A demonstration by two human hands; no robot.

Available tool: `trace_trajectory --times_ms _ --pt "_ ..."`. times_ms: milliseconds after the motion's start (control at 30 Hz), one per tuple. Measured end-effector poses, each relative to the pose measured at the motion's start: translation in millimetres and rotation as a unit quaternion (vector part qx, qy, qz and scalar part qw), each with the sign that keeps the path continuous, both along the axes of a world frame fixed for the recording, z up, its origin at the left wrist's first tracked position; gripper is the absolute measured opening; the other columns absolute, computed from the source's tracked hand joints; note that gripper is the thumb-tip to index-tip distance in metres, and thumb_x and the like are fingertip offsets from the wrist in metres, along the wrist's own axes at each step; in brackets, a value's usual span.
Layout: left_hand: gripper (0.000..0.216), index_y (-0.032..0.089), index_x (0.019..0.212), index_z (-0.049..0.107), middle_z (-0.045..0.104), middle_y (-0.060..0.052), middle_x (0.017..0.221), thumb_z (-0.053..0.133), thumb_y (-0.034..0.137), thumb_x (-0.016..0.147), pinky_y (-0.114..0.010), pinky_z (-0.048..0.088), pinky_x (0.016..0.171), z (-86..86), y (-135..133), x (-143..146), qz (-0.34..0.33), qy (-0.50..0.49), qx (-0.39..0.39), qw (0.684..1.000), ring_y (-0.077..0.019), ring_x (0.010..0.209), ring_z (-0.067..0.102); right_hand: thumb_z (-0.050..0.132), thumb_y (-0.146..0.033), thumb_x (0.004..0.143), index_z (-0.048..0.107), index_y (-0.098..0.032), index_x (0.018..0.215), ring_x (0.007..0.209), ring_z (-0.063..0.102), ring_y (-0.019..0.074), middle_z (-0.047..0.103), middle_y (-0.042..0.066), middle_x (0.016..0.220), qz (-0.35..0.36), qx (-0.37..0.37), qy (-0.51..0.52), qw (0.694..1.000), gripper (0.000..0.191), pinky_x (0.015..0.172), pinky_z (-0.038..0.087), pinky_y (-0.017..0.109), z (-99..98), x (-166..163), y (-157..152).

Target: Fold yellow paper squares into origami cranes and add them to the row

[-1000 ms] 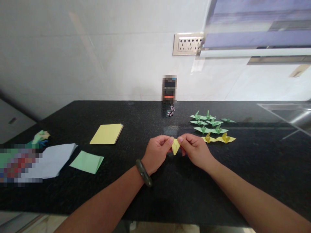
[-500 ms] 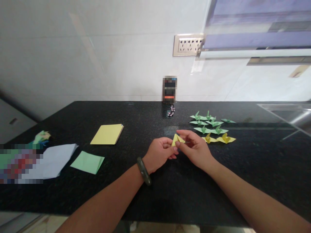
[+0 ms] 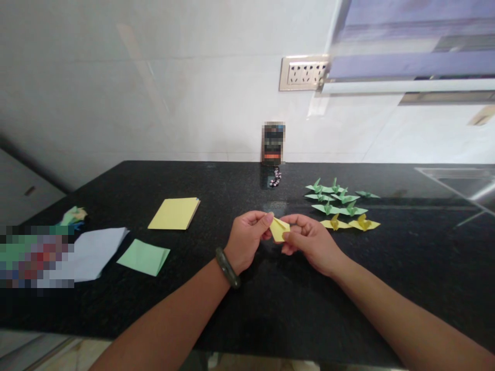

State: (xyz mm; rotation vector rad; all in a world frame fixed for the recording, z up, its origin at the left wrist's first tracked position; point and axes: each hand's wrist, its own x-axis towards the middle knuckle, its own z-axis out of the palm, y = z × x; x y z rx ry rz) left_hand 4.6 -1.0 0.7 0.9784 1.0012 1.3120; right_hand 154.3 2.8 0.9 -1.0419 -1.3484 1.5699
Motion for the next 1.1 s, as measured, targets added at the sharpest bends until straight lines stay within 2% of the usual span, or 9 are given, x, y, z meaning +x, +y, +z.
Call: trace_trajectory --times_ms 100,233,333,433,667,800,900,967,1100 --pt "0.024 0.011 0.074 0.063 0.060 -0.001 0.062 0.066 0.033 0.068 -0.023 0.042 0.053 -0.2 -1 0 -0.034 -0.024 0.000 0.999 -0.0081 0.052 0.051 0.064 -0.033 0.070 0.053 -0.014 0.080 0.048 0.060 0.0088 0.069 0.003 0.064 0.013 -0.036 -0.003 0.999 0.024 0.047 0.045 0.018 -1.0 -3 -4" --pt "0.023 0.011 0.082 0.065 0.062 -0.002 0.069 0.068 0.028 0.067 -0.023 0.044 0.057 1.8 -3 0 -0.099 -0.011 0.014 0.995 -0.0095 0.058 0.054 0.063 -0.040 0.073 0.055 -0.015 0.073 0.050 0.060 0.0091 0.068 0.003 0.064 -0.013 -0.016 0.004 1.000 0.026 0.048 0.045 0.019 -1.5 -4 -5" --pt "0.032 0.012 0.091 0.063 0.065 -0.004 0.080 0.071 0.020 0.061 -0.025 0.046 0.067 1.3 -5 2 -0.104 0.048 0.055 0.992 -0.0129 0.070 0.058 0.064 -0.041 0.071 0.055 -0.015 0.067 0.045 0.055 0.0082 0.061 -0.001 0.053 -0.049 0.007 0.010 0.999 0.027 0.047 0.043 0.019 -3.0 -3 -3" --pt "0.035 0.013 0.098 0.061 0.066 -0.006 0.088 0.068 0.016 0.063 -0.025 0.046 0.072 1.4 -6 4 -0.084 0.091 0.084 0.989 -0.0142 0.077 0.059 0.064 -0.040 0.072 0.058 -0.015 0.067 0.043 0.050 0.0071 0.056 -0.003 0.048 -0.073 0.030 0.008 0.997 0.026 0.045 0.040 0.019 -5.0 -1 -2" --pt "0.018 0.012 0.085 0.064 0.062 -0.001 0.066 0.060 0.024 0.073 -0.021 0.047 0.056 10.4 -6 2 -0.026 0.081 0.015 0.996 -0.0088 0.058 0.055 0.050 -0.046 0.081 0.062 -0.014 0.063 0.047 0.050 0.0094 0.060 0.003 0.058 -0.083 0.058 -0.023 0.995 0.039 0.046 0.041 0.022 -6.7 2 3" --pt "0.015 0.010 0.076 0.063 0.058 0.001 0.057 0.061 0.024 0.072 -0.020 0.046 0.053 11.3 -6 2 -0.024 0.064 -0.004 0.998 -0.0076 0.052 0.053 0.058 -0.042 0.076 0.060 -0.016 0.075 0.047 0.048 0.0090 0.057 -0.001 0.058 -0.125 0.105 -0.030 0.986 0.026 0.046 0.041 0.022 -4.4 3 6" --pt "0.023 0.010 0.088 0.064 0.062 0.000 0.062 0.064 0.022 0.068 -0.020 0.046 0.051 11.5 -7 3 -0.025 0.045 -0.016 0.999 -0.0080 0.051 0.055 0.060 -0.039 0.074 0.058 -0.016 0.074 0.045 0.046 0.0092 0.052 -0.003 0.052 -0.127 0.134 -0.058 0.981 0.023 0.046 0.040 0.022 -2.2 5 6" --pt "0.033 0.011 0.099 0.063 0.063 -0.001 0.064 0.065 0.021 0.067 -0.017 0.042 0.044 11.7 -8 4 -0.042 0.039 -0.019 0.998 -0.0074 0.047 0.055 0.058 -0.040 0.075 0.058 -0.016 0.073 0.045 0.046 0.0095 0.052 -0.003 0.050 -0.115 0.146 -0.090 0.978 0.024 0.046 0.038 0.023 -1.3 5 6" --pt "0.036 0.010 0.103 0.063 0.053 0.003 0.043 0.064 0.025 0.071 -0.014 0.029 0.032 10.3 -8 3 -0.076 0.003 -0.045 0.996 -0.0046 0.034 0.045 0.057 -0.040 0.076 0.059 -0.016 0.072 0.046 0.045 0.0099 0.051 -0.003 0.050 -0.103 0.172 -0.125 0.972 0.024 0.047 0.036 0.023 -0.9 4 4"
